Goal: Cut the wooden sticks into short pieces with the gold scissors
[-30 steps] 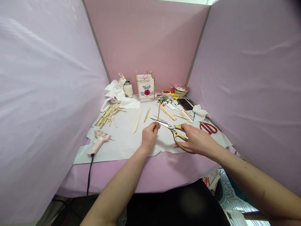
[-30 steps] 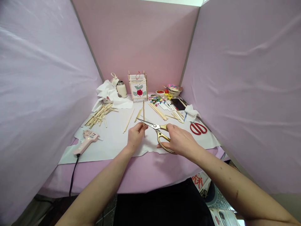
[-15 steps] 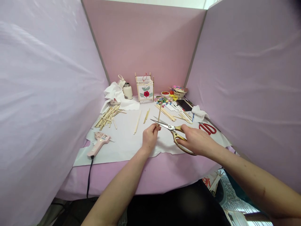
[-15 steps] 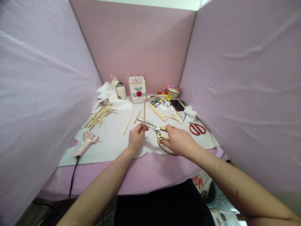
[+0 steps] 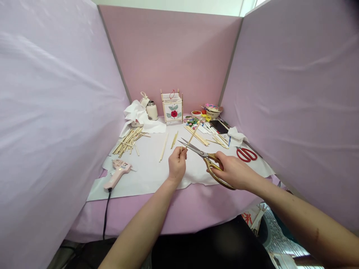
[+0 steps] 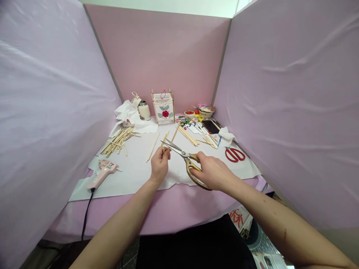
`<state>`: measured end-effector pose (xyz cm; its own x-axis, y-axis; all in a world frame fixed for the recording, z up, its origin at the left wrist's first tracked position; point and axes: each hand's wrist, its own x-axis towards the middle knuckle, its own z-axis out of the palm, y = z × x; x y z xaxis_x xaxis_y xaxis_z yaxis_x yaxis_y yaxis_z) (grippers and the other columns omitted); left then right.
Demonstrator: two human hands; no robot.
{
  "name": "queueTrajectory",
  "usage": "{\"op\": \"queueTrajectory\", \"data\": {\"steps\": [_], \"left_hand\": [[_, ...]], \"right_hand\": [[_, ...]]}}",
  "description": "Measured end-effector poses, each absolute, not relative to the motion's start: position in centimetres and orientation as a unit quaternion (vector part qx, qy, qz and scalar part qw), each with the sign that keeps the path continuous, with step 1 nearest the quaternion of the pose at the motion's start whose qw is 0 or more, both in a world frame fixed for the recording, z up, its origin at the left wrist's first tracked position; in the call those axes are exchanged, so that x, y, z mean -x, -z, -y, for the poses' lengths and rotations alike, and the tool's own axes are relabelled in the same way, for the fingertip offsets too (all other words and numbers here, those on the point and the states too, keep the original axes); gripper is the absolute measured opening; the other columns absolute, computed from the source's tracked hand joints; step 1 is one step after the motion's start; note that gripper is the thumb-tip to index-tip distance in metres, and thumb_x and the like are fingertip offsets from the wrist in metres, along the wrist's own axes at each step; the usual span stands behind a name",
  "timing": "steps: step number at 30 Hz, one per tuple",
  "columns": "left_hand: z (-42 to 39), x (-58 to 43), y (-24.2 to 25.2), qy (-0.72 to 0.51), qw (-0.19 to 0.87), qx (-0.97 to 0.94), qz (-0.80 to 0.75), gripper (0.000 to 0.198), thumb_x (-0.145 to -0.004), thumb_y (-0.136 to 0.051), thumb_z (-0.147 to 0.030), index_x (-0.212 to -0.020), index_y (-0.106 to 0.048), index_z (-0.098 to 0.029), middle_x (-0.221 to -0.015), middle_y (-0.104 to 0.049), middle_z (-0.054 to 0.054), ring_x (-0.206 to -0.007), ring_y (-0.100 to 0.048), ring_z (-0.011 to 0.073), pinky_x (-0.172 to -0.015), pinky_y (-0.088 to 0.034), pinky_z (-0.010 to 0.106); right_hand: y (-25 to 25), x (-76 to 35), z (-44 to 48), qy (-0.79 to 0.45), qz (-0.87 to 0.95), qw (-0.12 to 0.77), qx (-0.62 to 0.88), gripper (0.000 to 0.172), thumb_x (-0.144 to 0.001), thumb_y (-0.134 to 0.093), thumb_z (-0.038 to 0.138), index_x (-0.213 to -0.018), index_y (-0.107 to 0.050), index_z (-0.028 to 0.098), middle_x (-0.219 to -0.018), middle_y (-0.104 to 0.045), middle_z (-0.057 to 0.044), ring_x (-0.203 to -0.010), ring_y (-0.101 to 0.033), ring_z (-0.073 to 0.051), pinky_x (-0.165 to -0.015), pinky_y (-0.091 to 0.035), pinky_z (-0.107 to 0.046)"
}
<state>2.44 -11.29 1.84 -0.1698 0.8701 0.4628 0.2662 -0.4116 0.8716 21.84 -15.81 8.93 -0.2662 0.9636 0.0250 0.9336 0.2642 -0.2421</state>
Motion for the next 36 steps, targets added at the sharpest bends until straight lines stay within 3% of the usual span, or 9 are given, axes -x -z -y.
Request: {"op": "queueTrajectory", "data": {"steps": [4, 8, 16, 19, 22, 24, 27, 30, 36], "left_hand": [[11.4, -2.1, -2.4, -0.586, 0.362, -0.579, -0.437, 0.020, -0.086, -0.045, -0.033, -0.073, -0.051, -0.019, -0.057, -0.044, -0.003, -0.055, -0.041, 0.0094, -0.056, -0.035, 0.022], [11.5, -1.7, -3.2, -0.533, 0.526, -0.541, -0.383, 0.022, -0.082, -0.052, -0.038, -0.075, -0.054, -0.017, -0.052, -0.041, -0.005, -0.045, -0.030, 0.0062, -0.044, -0.023, 0.021], [11.2, -0.2, -3.5, -0.331, 0.746, -0.477, -0.327, 0.028, -0.077, -0.059, -0.044, -0.073, -0.053, -0.017, -0.047, -0.023, -0.009, -0.040, -0.011, 0.0034, -0.041, -0.010, 0.020], [11.2, -0.8, -3.1, -0.369, 0.663, -0.520, -0.393, 0.027, -0.081, -0.051, -0.043, -0.079, -0.055, -0.017, -0.052, -0.039, -0.005, -0.041, -0.020, 0.0051, -0.041, -0.017, 0.021], [11.4, -1.8, -2.7, -0.463, 0.411, -0.609, -0.496, 0.019, -0.081, -0.053, -0.036, -0.076, -0.055, -0.018, -0.067, -0.054, 0.000, -0.052, -0.039, 0.0087, -0.050, -0.030, 0.023], [11.5, -2.3, -2.5, -0.479, 0.258, -0.658, -0.521, 0.019, -0.080, -0.055, -0.030, -0.066, -0.051, -0.018, -0.067, -0.053, -0.001, -0.060, -0.044, 0.0104, -0.058, -0.032, 0.024], [11.6, -2.5, -2.2, -0.461, 0.192, -0.687, -0.528, 0.029, -0.084, -0.048, -0.027, -0.057, -0.044, -0.018, -0.058, -0.048, -0.002, -0.059, -0.042, 0.0105, -0.060, -0.031, 0.024], [11.5, -2.3, -2.4, -0.466, 0.273, -0.655, -0.528, 0.028, -0.083, -0.049, -0.028, -0.058, -0.047, -0.017, -0.055, -0.048, -0.003, -0.055, -0.042, 0.0093, -0.057, -0.032, 0.023], [11.0, 0.0, -3.5, -0.340, 0.688, -0.504, -0.397, 0.021, -0.079, -0.054, -0.035, -0.080, -0.056, -0.014, -0.052, -0.038, -0.007, -0.037, -0.017, 0.0022, -0.039, -0.012, 0.020]], "right_hand": [[-9.0, -22.4, 16.0, -0.120, 0.793, 0.101, 0.589, 0.027, -0.081, -0.053, 0.046, -0.091, -0.053, 0.021, -0.068, -0.061, -0.002, -0.059, -0.054, -0.017, -0.049, -0.026, -0.024], [-9.1, -23.5, 16.0, -0.180, 0.798, 0.114, 0.564, 0.027, -0.081, -0.054, 0.048, -0.080, -0.049, 0.021, -0.067, -0.058, 0.000, -0.059, -0.051, -0.015, -0.050, -0.030, -0.023], [-6.5, -25.2, 15.8, -0.340, 0.777, 0.135, 0.511, 0.035, -0.079, -0.055, 0.053, -0.073, -0.043, 0.020, -0.066, -0.046, 0.004, -0.059, -0.041, -0.012, -0.053, -0.033, -0.023], [-5.2, -24.8, 16.0, -0.379, 0.744, 0.159, 0.527, 0.034, -0.081, -0.052, 0.053, -0.074, -0.044, 0.020, -0.065, -0.043, 0.005, -0.057, -0.040, -0.011, -0.051, -0.032, -0.022], [-4.3, -24.2, 16.1, -0.395, 0.715, 0.180, 0.548, 0.036, -0.080, -0.052, 0.054, -0.075, -0.045, 0.020, -0.066, -0.042, 0.005, -0.056, -0.039, -0.010, -0.049, -0.030, -0.022], [-3.9, -23.9, 16.0, -0.402, 0.706, 0.187, 0.552, 0.037, -0.079, -0.054, 0.055, -0.074, -0.045, 0.019, -0.065, -0.041, 0.005, -0.055, -0.038, -0.010, -0.048, -0.029, -0.021], [-3.5, -23.8, 16.0, -0.411, 0.698, 0.188, 0.556, 0.037, -0.078, -0.057, 0.054, -0.073, -0.044, 0.019, -0.063, -0.039, 0.006, -0.054, -0.035, -0.009, -0.047, -0.027, -0.021], [-3.1, -24.1, 16.0, -0.411, 0.698, 0.189, 0.554, 0.037, -0.078, -0.058, 0.053, -0.073, -0.043, 0.019, -0.063, -0.039, 0.005, -0.054, -0.034, -0.009, -0.047, -0.026, -0.021], [-3.1, -24.9, 16.5, -0.422, 0.723, 0.185, 0.515, 0.036, -0.080, -0.057, 0.052, -0.074, -0.045, 0.019, -0.065, -0.039, 0.005, -0.056, -0.034, -0.009, -0.049, -0.027, -0.021]]}}
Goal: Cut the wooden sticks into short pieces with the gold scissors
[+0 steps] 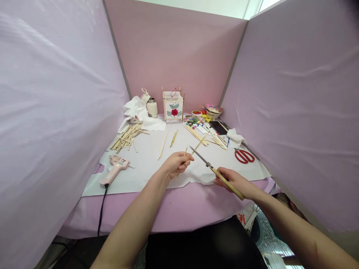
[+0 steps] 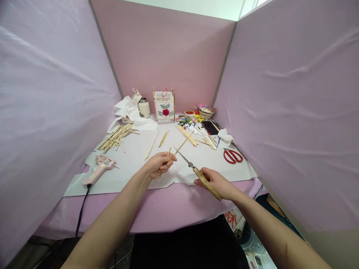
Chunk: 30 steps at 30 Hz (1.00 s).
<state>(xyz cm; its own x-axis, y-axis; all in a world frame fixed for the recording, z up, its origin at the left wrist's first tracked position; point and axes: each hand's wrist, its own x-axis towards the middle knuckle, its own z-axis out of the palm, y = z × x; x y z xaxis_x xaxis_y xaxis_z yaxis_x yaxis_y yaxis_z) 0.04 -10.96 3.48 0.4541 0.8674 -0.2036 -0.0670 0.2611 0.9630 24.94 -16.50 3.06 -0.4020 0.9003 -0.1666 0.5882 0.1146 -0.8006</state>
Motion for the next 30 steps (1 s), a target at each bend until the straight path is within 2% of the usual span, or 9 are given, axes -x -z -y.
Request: {"op": "queueTrajectory", "data": {"steps": [3, 5, 10, 13, 16, 21, 23, 27, 30], "left_hand": [[10.8, 0.6, -3.9, -0.274, 0.756, -0.475, -0.358, 0.022, -0.077, -0.057, -0.035, -0.080, -0.055, -0.014, -0.050, -0.030, -0.009, -0.037, -0.011, 0.0018, -0.038, -0.007, 0.019], [11.0, 0.1, -3.8, -0.303, 0.706, -0.504, -0.394, 0.026, -0.081, -0.052, -0.039, -0.081, -0.056, -0.014, -0.052, -0.036, -0.007, -0.037, -0.016, 0.0027, -0.039, -0.012, 0.019], [12.0, -2.2, -3.0, -0.420, 0.286, -0.671, -0.540, 0.023, -0.086, -0.046, -0.034, -0.074, -0.056, -0.018, -0.069, -0.056, 0.001, -0.062, -0.047, 0.0109, -0.057, -0.032, 0.023], [12.2, -2.8, -2.5, -0.398, 0.175, -0.710, -0.554, 0.024, -0.087, -0.044, -0.029, -0.067, -0.053, -0.019, -0.065, -0.053, 0.000, -0.065, -0.047, 0.0124, -0.060, -0.031, 0.024], [12.0, -2.4, -2.2, -0.413, 0.269, -0.677, -0.546, 0.028, -0.086, -0.046, -0.032, -0.062, -0.051, -0.017, -0.056, -0.046, -0.002, -0.054, -0.040, 0.0096, -0.054, -0.029, 0.023], [11.4, -0.6, -2.9, -0.327, 0.682, -0.523, -0.394, 0.022, -0.084, -0.047, -0.037, -0.083, -0.055, -0.016, -0.050, -0.030, -0.008, -0.037, -0.014, 0.0038, -0.038, -0.012, 0.019], [11.3, 0.0, -3.3, -0.280, 0.764, -0.477, -0.332, 0.019, -0.084, -0.047, -0.034, -0.083, -0.054, -0.016, -0.050, -0.024, -0.009, -0.036, -0.007, 0.0033, -0.036, -0.008, 0.019], [11.5, -0.7, -3.4, -0.300, 0.700, -0.521, -0.385, 0.024, -0.087, -0.042, -0.035, -0.085, -0.056, -0.016, -0.051, -0.030, -0.007, -0.037, -0.014, 0.0045, -0.037, -0.014, 0.019], [12.1, -2.1, -2.7, -0.408, 0.423, -0.630, -0.508, 0.023, -0.086, -0.046, -0.036, -0.083, -0.059, -0.017, -0.065, -0.051, 0.000, -0.051, -0.041, 0.0083, -0.049, -0.030, 0.021]], "right_hand": [[-2.9, -25.1, 16.7, -0.420, 0.728, 0.184, 0.510, 0.034, -0.080, -0.057, 0.051, -0.075, -0.045, 0.019, -0.064, -0.039, 0.005, -0.055, -0.035, -0.009, -0.049, -0.027, -0.021], [-2.8, -25.0, 16.7, -0.419, 0.719, 0.183, 0.524, 0.034, -0.081, -0.056, 0.052, -0.074, -0.045, 0.020, -0.063, -0.040, 0.006, -0.053, -0.035, -0.009, -0.048, -0.027, -0.021], [-2.5, -24.2, 16.7, -0.424, 0.688, 0.190, 0.558, 0.036, -0.080, -0.056, 0.052, -0.072, -0.043, 0.020, -0.059, -0.041, 0.006, -0.049, -0.037, -0.008, -0.045, -0.028, -0.021], [-2.5, -23.8, 16.9, -0.425, 0.684, 0.193, 0.560, 0.036, -0.080, -0.057, 0.051, -0.071, -0.042, 0.020, -0.058, -0.041, 0.006, -0.048, -0.038, -0.008, -0.044, -0.029, -0.021], [-2.4, -24.0, 17.1, -0.444, 0.677, 0.181, 0.558, 0.036, -0.079, -0.058, 0.051, -0.073, -0.042, 0.020, -0.057, -0.042, 0.006, -0.045, -0.040, -0.008, -0.042, -0.030, -0.020], [-2.6, -24.9, 17.6, -0.500, 0.669, 0.163, 0.525, 0.036, -0.080, -0.056, 0.054, -0.077, -0.042, 0.020, -0.058, -0.042, 0.006, -0.043, -0.040, -0.008, -0.038, -0.031, -0.020], [-2.8, -25.3, 17.7, -0.507, 0.677, 0.171, 0.506, 0.035, -0.081, -0.055, 0.052, -0.077, -0.043, 0.020, -0.060, -0.042, 0.006, -0.044, -0.039, -0.007, -0.039, -0.031, -0.019], [-2.7, -25.4, 17.7, -0.507, 0.672, 0.170, 0.512, 0.036, -0.082, -0.054, 0.053, -0.076, -0.042, 0.020, -0.059, -0.042, 0.006, -0.043, -0.039, -0.006, -0.038, -0.031, -0.019], [-2.2, -25.0, 17.5, -0.496, 0.659, 0.165, 0.540, 0.038, -0.081, -0.053, 0.055, -0.075, -0.041, 0.020, -0.053, -0.042, 0.007, -0.040, -0.041, -0.008, -0.037, -0.032, -0.019]]}}
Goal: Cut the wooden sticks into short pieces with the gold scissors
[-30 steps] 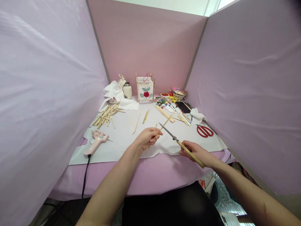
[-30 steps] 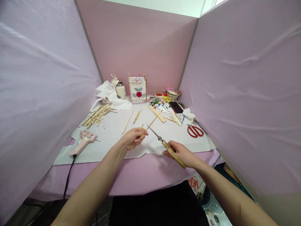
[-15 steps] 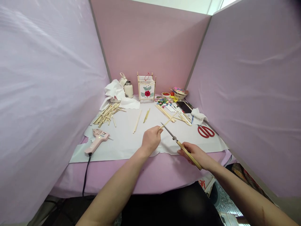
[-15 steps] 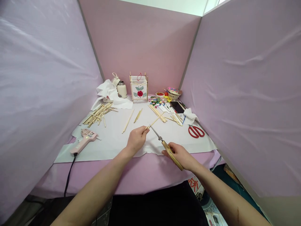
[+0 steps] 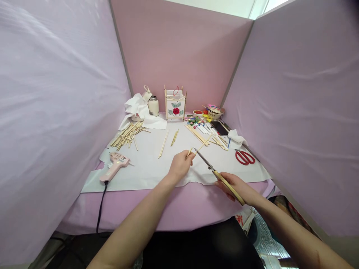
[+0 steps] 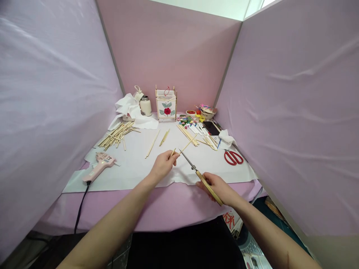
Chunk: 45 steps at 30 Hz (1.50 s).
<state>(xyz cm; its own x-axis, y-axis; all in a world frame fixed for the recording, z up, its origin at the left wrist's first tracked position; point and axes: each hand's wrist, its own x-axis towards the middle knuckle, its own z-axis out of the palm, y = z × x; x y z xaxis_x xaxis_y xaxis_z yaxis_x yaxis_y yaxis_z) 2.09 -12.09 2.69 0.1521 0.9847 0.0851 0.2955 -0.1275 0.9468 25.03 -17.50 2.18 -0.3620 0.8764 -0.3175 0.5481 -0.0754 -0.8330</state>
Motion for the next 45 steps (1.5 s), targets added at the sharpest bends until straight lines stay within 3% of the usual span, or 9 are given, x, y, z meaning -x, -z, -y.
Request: {"op": "queueTrajectory", "data": {"steps": [5, 13, 16, 23, 25, 32, 35, 41, 45], "left_hand": [[12.6, -3.1, -2.0, -0.409, 0.176, -0.713, -0.542, 0.024, -0.088, -0.043, -0.030, -0.072, -0.057, -0.019, -0.067, -0.055, 0.001, -0.065, -0.048, 0.0126, -0.062, -0.033, 0.026], [11.5, -0.4, -3.4, -0.292, 0.709, -0.532, -0.358, 0.025, -0.084, -0.044, -0.039, -0.085, -0.056, -0.016, -0.050, -0.026, -0.009, -0.036, -0.010, 0.0049, -0.038, -0.010, 0.021], [11.3, -0.2, -3.4, -0.249, 0.748, -0.521, -0.326, 0.027, -0.084, -0.043, -0.039, -0.087, -0.056, -0.015, -0.051, -0.025, -0.009, -0.037, -0.007, 0.0045, -0.038, -0.008, 0.021], [12.4, -3.1, -2.0, -0.404, 0.229, -0.705, -0.536, 0.025, -0.088, -0.043, -0.035, -0.074, -0.055, -0.019, -0.070, -0.055, 0.002, -0.065, -0.047, 0.0128, -0.059, -0.032, 0.024], [12.5, -3.3, -1.9, -0.397, 0.187, -0.722, -0.535, 0.024, -0.088, -0.042, -0.030, -0.071, -0.055, -0.019, -0.068, -0.054, 0.002, -0.066, -0.048, 0.0133, -0.062, -0.032, 0.025], [11.9, -1.2, -3.0, -0.349, 0.664, -0.544, -0.376, 0.025, -0.086, -0.043, -0.037, -0.085, -0.056, -0.015, -0.050, -0.031, -0.008, -0.036, -0.017, 0.0042, -0.038, -0.015, 0.020], [11.9, -0.6, -3.5, -0.299, 0.751, -0.504, -0.304, 0.027, -0.087, -0.041, -0.036, -0.089, -0.055, -0.014, -0.050, -0.024, -0.010, -0.034, -0.008, 0.0027, -0.036, -0.009, 0.019], [12.6, -2.4, -3.2, -0.390, 0.375, -0.667, -0.512, 0.026, -0.088, -0.042, -0.038, -0.080, -0.057, -0.018, -0.065, -0.052, 0.000, -0.054, -0.044, 0.0099, -0.051, -0.030, 0.021], [13.0, -3.3, -2.6, -0.393, 0.202, -0.712, -0.545, 0.025, -0.088, -0.041, -0.031, -0.072, -0.055, -0.020, -0.069, -0.055, 0.002, -0.068, -0.049, 0.0137, -0.061, -0.032, 0.024]], "right_hand": [[-1.6, -24.5, 17.5, -0.492, 0.649, 0.176, 0.552, 0.040, -0.080, -0.054, 0.058, -0.075, -0.040, 0.021, -0.052, -0.042, 0.008, -0.038, -0.042, -0.008, -0.036, -0.033, -0.020], [-2.7, -25.8, 18.4, -0.494, 0.679, 0.160, 0.518, 0.038, -0.081, -0.055, 0.055, -0.076, -0.041, 0.020, -0.058, -0.040, 0.007, -0.042, -0.040, -0.007, -0.037, -0.030, -0.019], [-2.8, -26.2, 18.5, -0.493, 0.681, 0.157, 0.519, 0.038, -0.081, -0.054, 0.056, -0.076, -0.041, 0.020, -0.059, -0.041, 0.006, -0.043, -0.040, -0.007, -0.038, -0.031, -0.019], [-1.4, -25.3, 18.0, -0.491, 0.646, 0.180, 0.556, 0.038, -0.078, -0.057, 0.055, -0.076, -0.041, 0.021, -0.055, -0.041, 0.008, -0.040, -0.041, -0.008, -0.036, -0.033, -0.020], [-1.2, -25.1, 18.0, -0.491, 0.642, 0.180, 0.561, 0.038, -0.078, -0.057, 0.056, -0.076, -0.041, 0.021, -0.055, -0.040, 0.008, -0.039, -0.041, -0.008, -0.036, -0.033, -0.020], [-2.4, -25.9, 18.6, -0.483, 0.679, 0.172, 0.525, 0.038, -0.081, -0.054, 0.056, -0.076, -0.040, 0.021, -0.060, -0.041, 0.007, -0.043, -0.042, -0.007, -0.038, -0.033, -0.019], [-3.0, -26.3, 18.6, -0.477, 0.699, 0.174, 0.503, 0.037, -0.082, -0.054, 0.054, -0.076, -0.041, 0.020, -0.061, -0.041, 0.006, -0.044, -0.041, -0.007, -0.040, -0.033, -0.019], [-2.5, -26.0, 18.3, -0.469, 0.664, 0.178, 0.555, 0.039, -0.079, -0.054, 0.057, -0.075, -0.041, 0.021, -0.059, -0.042, 0.007, -0.041, -0.042, -0.008, -0.037, -0.033, -0.021], [-2.2, -25.6, 18.3, -0.469, 0.657, 0.173, 0.564, 0.039, -0.077, -0.058, 0.056, -0.075, -0.041, 0.021, -0.057, -0.042, 0.007, -0.039, -0.041, -0.008, -0.035, -0.032, -0.020]]}}
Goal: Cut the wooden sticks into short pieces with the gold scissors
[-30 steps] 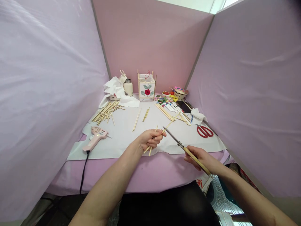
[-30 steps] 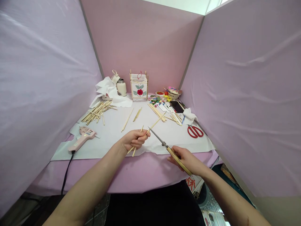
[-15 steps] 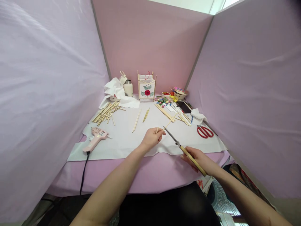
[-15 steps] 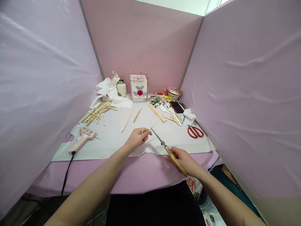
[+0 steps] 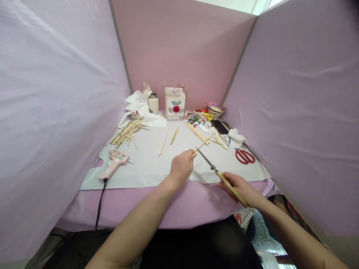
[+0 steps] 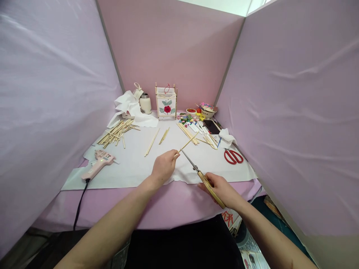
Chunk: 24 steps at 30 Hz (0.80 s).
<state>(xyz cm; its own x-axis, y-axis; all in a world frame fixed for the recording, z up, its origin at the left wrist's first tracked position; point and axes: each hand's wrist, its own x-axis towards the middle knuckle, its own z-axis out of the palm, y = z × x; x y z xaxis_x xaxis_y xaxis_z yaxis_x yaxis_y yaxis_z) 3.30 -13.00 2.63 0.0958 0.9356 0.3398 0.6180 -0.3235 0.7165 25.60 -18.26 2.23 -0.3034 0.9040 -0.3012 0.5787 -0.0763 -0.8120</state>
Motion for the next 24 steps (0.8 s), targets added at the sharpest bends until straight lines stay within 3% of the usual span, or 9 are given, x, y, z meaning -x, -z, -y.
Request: {"op": "queueTrajectory", "data": {"steps": [2, 4, 7, 9, 12, 16, 19, 21, 24], "left_hand": [[12.9, -3.1, -2.7, -0.410, 0.279, -0.691, -0.526, 0.025, -0.088, -0.041, -0.031, -0.071, -0.055, -0.019, -0.062, -0.050, 0.000, -0.059, -0.045, 0.0114, -0.058, -0.032, 0.023], [12.6, -2.4, -2.9, -0.416, 0.440, -0.634, -0.481, 0.024, -0.087, -0.042, -0.034, -0.074, -0.055, -0.018, -0.054, -0.042, -0.003, -0.047, -0.036, 0.0081, -0.049, -0.028, 0.022], [12.1, -1.1, -3.5, -0.352, 0.684, -0.524, -0.366, 0.023, -0.085, -0.044, -0.038, -0.081, -0.053, -0.017, -0.049, -0.027, -0.009, -0.035, -0.015, 0.0042, -0.038, -0.013, 0.019], [11.9, -0.6, -3.7, -0.303, 0.759, -0.487, -0.308, 0.022, -0.084, -0.046, -0.037, -0.081, -0.052, -0.016, -0.049, -0.022, -0.010, -0.035, -0.007, 0.0032, -0.036, -0.007, 0.019], [11.9, -0.9, -3.6, -0.316, 0.722, -0.516, -0.337, 0.026, -0.086, -0.043, -0.040, -0.085, -0.054, -0.016, -0.050, -0.028, -0.009, -0.035, -0.012, 0.0037, -0.037, -0.010, 0.019], [12.5, -2.6, -3.1, -0.431, 0.397, -0.638, -0.500, 0.022, -0.086, -0.045, -0.036, -0.077, -0.054, -0.018, -0.060, -0.046, -0.003, -0.051, -0.039, 0.0085, -0.050, -0.029, 0.022], [12.8, -3.1, -2.9, -0.438, 0.243, -0.680, -0.535, 0.025, -0.086, -0.045, -0.031, -0.066, -0.050, -0.018, -0.062, -0.047, -0.001, -0.060, -0.042, 0.0111, -0.058, -0.032, 0.024], [12.8, -2.9, -3.0, -0.433, 0.310, -0.669, -0.519, 0.026, -0.087, -0.043, -0.030, -0.067, -0.051, -0.018, -0.058, -0.045, -0.001, -0.055, -0.040, 0.0099, -0.054, -0.031, 0.023], [12.6, -1.9, -3.6, -0.407, 0.563, -0.582, -0.424, 0.022, -0.087, -0.043, -0.033, -0.076, -0.054, -0.017, -0.052, -0.038, -0.005, -0.040, -0.027, 0.0052, -0.041, -0.022, 0.020]], "right_hand": [[-2.3, -25.7, 18.4, -0.469, 0.662, 0.167, 0.560, 0.038, -0.078, -0.057, 0.056, -0.075, -0.041, 0.021, -0.058, -0.042, 0.007, -0.039, -0.042, -0.008, -0.035, -0.032, -0.020], [-2.6, -25.9, 18.5, -0.470, 0.670, 0.164, 0.551, 0.038, -0.080, -0.054, 0.057, -0.076, -0.042, 0.021, -0.059, -0.042, 0.007, -0.040, -0.041, -0.008, -0.035, -0.032, -0.020], [-3.0, -26.3, 18.8, -0.477, 0.683, 0.164, 0.529, 0.039, -0.080, -0.054, 0.057, -0.076, -0.041, 0.021, -0.059, -0.041, 0.007, -0.041, -0.041, -0.007, -0.037, -0.032, -0.020], [-3.2, -26.5, 18.8, -0.478, 0.688, 0.163, 0.521, 0.039, -0.080, -0.055, 0.057, -0.075, -0.041, 0.020, -0.059, -0.040, 0.007, -0.042, -0.041, -0.007, -0.038, -0.032, -0.020], [-3.1, -26.5, 18.7, -0.472, 0.680, 0.163, 0.538, 0.039, -0.079, -0.055, 0.057, -0.075, -0.042, 0.020, -0.058, -0.041, 0.007, -0.041, -0.041, -0.007, -0.037, -0.031, -0.019], [-2.8, -26.0, 18.3, -0.463, 0.658, 0.167, 0.570, 0.040, -0.078, -0.056, 0.058, -0.075, -0.042, 0.021, -0.059, -0.042, 0.007, -0.040, -0.042, -0.008, -0.036, -0.032, -0.020], [-2.8, -25.7, 18.2, -0.461, 0.662, 0.167, 0.567, 0.038, -0.079, -0.055, 0.056, -0.075, -0.042, 0.021, -0.058, -0.042, 0.007, -0.040, -0.042, -0.008, -0.036, -0.032, -0.020], [-2.9, -25.7, 18.3, -0.457, 0.668, 0.160, 0.565, 0.038, -0.079, -0.056, 0.056, -0.075, -0.042, 0.021, -0.059, -0.043, 0.006, -0.040, -0.042, -0.008, -0.036, -0.031, -0.020], [-3.3, -26.0, 18.5, -0.456, 0.681, 0.155, 0.552, 0.038, -0.080, -0.055, 0.056, -0.075, -0.042, 0.021, -0.059, -0.042, 0.007, -0.041, -0.042, -0.008, -0.037, -0.031, -0.020]]}}
